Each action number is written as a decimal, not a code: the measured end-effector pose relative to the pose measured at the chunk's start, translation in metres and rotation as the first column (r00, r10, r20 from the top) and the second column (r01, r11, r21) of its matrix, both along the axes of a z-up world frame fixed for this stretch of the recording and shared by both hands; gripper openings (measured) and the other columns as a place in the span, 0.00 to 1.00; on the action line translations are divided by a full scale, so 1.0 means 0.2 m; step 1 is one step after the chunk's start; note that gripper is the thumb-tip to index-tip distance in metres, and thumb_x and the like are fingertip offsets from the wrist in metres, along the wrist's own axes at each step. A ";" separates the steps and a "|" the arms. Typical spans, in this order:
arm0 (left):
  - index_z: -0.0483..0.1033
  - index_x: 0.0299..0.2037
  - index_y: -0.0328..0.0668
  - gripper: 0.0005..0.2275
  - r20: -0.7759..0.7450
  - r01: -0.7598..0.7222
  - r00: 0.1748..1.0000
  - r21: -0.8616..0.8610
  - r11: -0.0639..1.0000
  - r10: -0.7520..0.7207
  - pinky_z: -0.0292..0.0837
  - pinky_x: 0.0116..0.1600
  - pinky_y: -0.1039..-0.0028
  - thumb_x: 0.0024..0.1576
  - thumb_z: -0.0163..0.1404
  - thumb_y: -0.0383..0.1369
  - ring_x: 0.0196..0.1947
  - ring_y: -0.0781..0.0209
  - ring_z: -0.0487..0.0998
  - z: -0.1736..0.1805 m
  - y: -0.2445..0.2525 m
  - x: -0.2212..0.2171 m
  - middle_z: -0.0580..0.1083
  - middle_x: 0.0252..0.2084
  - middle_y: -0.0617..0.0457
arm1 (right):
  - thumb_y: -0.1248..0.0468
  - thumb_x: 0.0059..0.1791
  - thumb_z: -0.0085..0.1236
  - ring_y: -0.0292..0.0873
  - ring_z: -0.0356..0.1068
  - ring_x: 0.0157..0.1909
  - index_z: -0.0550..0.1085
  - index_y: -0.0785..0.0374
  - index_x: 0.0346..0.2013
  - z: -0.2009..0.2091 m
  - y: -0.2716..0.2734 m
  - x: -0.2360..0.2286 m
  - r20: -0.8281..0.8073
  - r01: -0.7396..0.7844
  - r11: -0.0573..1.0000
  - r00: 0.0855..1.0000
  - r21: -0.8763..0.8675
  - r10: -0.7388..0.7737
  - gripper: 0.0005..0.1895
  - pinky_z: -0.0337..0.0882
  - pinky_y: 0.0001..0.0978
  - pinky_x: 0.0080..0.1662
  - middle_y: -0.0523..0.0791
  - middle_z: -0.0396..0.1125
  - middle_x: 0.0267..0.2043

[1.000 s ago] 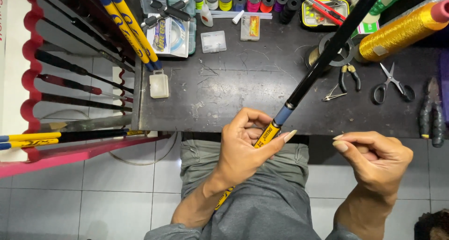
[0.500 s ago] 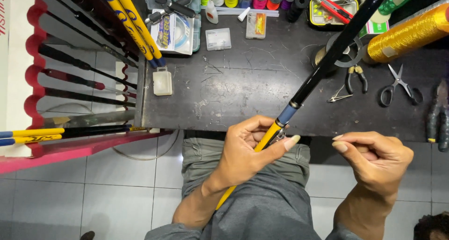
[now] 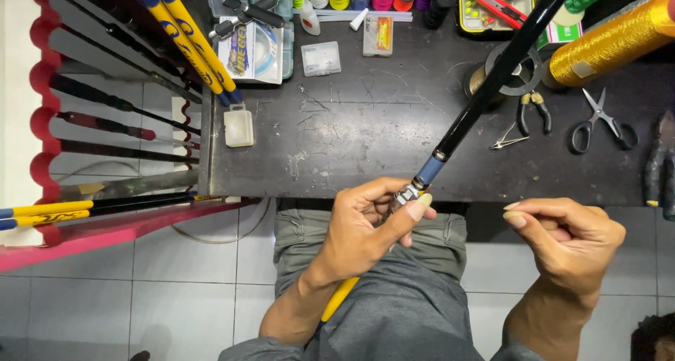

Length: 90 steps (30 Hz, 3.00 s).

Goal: The person is repairing a fishing rod at a workbench. They use a small metal tool to adjust a component on the rod's handle, then use pliers to tighten it. They also handle a small white cylindrical object and a piece of fishing line.

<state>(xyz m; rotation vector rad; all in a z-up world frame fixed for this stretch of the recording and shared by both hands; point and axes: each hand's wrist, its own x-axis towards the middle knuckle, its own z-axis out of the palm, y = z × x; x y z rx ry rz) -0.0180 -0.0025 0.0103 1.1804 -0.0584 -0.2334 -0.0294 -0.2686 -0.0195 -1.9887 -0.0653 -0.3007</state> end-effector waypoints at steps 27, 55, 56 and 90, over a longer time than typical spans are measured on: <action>0.75 0.45 0.33 0.15 -0.065 -0.125 0.990 0.001 0.992 0.125 0.83 0.30 0.76 0.51 0.64 0.26 0.24 0.64 0.79 -0.01 -0.03 0.02 0.79 0.31 0.44 | 0.74 0.44 0.68 0.29 0.49 0.20 0.77 0.72 0.33 0.04 0.06 -0.03 -0.044 0.068 0.998 0.997 -0.017 -0.068 0.07 0.48 0.18 0.30 0.51 0.71 0.30; 0.72 0.45 0.36 0.15 -0.105 -0.106 0.989 -0.009 0.994 0.105 0.73 0.21 0.81 0.52 0.63 0.29 0.21 0.64 0.79 -0.04 -0.03 0.04 0.80 0.30 0.46 | 0.75 0.45 0.67 0.29 0.44 0.21 0.77 0.72 0.36 -0.03 -0.01 0.03 -0.022 -0.006 0.999 1.000 -0.033 0.005 0.06 0.46 0.19 0.30 0.51 0.71 0.31; 0.74 0.46 0.33 0.14 -0.087 -0.099 0.992 -0.024 0.995 0.096 0.79 0.27 0.78 0.53 0.62 0.28 0.25 0.63 0.80 -0.03 -0.02 0.04 0.81 0.34 0.43 | 0.76 0.46 0.66 0.28 0.45 0.20 0.77 0.72 0.35 -0.04 -0.03 0.03 -0.020 -0.003 0.999 1.000 -0.042 0.002 0.06 0.46 0.18 0.30 0.52 0.72 0.33; 0.76 0.44 0.38 0.11 -0.115 -0.070 0.990 0.062 0.996 0.077 0.79 0.44 0.84 0.53 0.62 0.28 0.35 0.71 0.81 -0.01 0.00 0.14 0.81 0.37 0.53 | 0.78 0.49 0.66 0.29 0.49 0.21 0.76 0.76 0.37 -0.07 -0.03 0.14 -0.048 -0.001 0.999 0.999 -0.053 -0.001 0.05 0.50 0.17 0.31 0.54 0.72 0.35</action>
